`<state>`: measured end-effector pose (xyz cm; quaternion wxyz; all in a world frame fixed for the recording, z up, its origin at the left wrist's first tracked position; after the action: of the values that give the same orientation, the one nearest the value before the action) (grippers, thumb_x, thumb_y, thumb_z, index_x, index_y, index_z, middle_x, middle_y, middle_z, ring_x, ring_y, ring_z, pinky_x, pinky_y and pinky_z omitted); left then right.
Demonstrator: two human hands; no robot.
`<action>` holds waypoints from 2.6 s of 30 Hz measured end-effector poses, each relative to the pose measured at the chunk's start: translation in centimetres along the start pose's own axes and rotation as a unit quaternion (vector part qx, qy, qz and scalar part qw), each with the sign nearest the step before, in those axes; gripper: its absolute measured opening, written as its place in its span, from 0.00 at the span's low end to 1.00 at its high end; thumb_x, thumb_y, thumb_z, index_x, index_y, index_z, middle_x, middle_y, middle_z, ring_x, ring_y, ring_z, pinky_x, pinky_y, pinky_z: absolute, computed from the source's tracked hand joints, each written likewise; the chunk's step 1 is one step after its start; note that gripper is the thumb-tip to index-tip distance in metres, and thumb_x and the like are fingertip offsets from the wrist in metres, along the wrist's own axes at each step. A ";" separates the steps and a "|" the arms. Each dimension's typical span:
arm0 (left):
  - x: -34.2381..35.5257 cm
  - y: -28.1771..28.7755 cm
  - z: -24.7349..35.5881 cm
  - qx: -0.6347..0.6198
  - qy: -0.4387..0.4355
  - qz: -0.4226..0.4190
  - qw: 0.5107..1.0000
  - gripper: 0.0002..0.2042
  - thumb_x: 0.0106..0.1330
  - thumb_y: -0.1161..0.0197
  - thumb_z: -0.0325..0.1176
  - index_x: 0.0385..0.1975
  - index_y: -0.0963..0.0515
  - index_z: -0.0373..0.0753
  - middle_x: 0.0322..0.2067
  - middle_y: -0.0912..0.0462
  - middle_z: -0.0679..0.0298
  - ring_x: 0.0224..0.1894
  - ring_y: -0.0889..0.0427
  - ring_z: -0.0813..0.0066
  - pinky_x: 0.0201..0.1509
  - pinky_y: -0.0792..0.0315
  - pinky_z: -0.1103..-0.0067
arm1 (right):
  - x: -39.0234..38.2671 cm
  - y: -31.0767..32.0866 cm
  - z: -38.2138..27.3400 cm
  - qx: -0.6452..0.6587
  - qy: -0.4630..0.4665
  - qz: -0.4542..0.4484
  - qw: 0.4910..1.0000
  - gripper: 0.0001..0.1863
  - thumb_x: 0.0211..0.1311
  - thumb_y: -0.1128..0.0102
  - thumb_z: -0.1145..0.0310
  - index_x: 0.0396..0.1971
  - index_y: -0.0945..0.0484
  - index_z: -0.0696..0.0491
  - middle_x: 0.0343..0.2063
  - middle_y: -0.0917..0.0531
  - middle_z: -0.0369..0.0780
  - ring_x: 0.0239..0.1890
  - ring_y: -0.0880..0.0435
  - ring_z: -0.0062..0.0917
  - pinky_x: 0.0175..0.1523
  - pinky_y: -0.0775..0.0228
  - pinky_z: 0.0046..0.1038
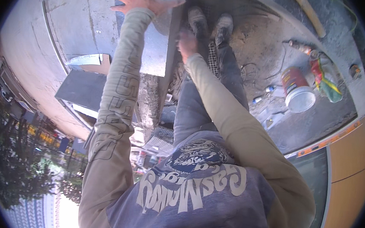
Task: The person applies adhesive to a dark stone tile using a caulking gun, then places the tile onto a prepared surface with metal mesh. The person uses a rubber mallet to tap the tile into position and adjusts its alignment with a coworker's assistance.
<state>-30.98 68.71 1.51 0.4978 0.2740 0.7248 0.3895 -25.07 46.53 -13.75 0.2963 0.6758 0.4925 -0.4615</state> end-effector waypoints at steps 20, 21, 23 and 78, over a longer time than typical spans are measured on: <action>4.1 -5.3 -3.7 -0.020 -0.123 0.046 0.991 0.84 0.25 0.21 0.77 0.79 0.70 0.42 0.70 0.68 0.18 0.73 0.62 0.14 0.70 0.43 0.35 | -2.3 2.7 4.8 -0.022 -0.177 -0.258 0.950 0.18 0.75 0.43 0.60 0.53 0.22 0.59 0.39 0.15 0.40 0.37 0.13 0.24 0.42 0.16 0.26; 3.9 -5.1 -3.7 -0.035 -0.133 0.046 0.989 0.84 0.25 0.21 0.77 0.79 0.70 0.42 0.70 0.68 0.18 0.74 0.62 0.15 0.70 0.43 0.35 | -3.3 2.9 5.0 0.001 -0.203 -0.273 0.940 0.18 0.74 0.41 0.62 0.52 0.22 0.61 0.38 0.15 0.42 0.35 0.13 0.26 0.38 0.17 0.26; 3.9 -4.9 -3.6 -0.052 -0.147 0.045 0.987 0.84 0.25 0.20 0.76 0.79 0.70 0.42 0.70 0.68 0.18 0.74 0.62 0.15 0.70 0.43 0.34 | -4.7 3.2 5.1 0.072 -0.241 -0.298 0.921 0.18 0.71 0.37 0.65 0.50 0.21 0.65 0.37 0.14 0.46 0.32 0.14 0.30 0.30 0.19 0.26; 1.4 -1.5 -1.6 0.007 -0.050 0.009 0.999 0.77 0.33 0.20 0.70 0.80 0.72 0.58 0.75 0.68 0.27 0.76 0.59 0.23 0.68 0.49 0.32 | -5.3 3.3 1.6 -0.126 -0.259 -0.259 0.922 0.13 0.70 0.38 0.61 0.41 0.14 0.55 0.36 0.11 0.42 0.40 0.12 0.29 0.42 0.19 0.33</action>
<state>-32.98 68.57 -0.13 0.5277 0.3031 0.6992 0.3752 -22.99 42.02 -9.69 0.3661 0.3391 0.6104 -0.6151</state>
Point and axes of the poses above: each hand's wrist, its own x-axis towards the middle knuckle, its own y-axis out of the back of the hand, z = x × y, the point moved 2 cm from there along x, towards the middle knuckle
